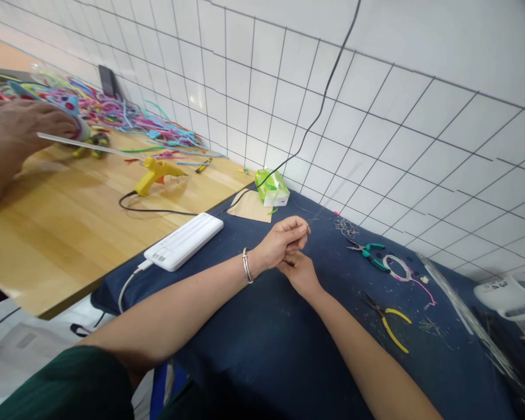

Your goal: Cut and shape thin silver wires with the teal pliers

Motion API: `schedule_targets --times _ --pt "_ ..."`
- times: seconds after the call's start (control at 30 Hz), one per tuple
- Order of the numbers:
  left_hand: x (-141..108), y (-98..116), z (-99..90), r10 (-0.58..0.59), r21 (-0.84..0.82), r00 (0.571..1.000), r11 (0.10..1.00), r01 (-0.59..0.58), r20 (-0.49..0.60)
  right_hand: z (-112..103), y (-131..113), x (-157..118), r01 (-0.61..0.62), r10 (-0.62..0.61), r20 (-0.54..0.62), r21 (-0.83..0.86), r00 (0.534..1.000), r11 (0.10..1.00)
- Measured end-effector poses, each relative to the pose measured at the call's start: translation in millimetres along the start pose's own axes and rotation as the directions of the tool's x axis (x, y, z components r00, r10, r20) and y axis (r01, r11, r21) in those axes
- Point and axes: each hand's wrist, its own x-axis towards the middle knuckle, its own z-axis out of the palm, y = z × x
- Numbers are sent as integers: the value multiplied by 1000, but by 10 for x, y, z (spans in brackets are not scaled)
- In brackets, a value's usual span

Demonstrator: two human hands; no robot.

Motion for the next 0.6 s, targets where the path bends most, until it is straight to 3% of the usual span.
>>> schedule_targets --times 0.2,0.6 --pt "7 -11 -26 15 2 1000 1000 -15 -22 3 -10 -8 -92 80 93 141 993 986" --pt "22 39 -70 33 -36 999 999 -32 9 -61 8 30 -103 95 55 168 994 980"
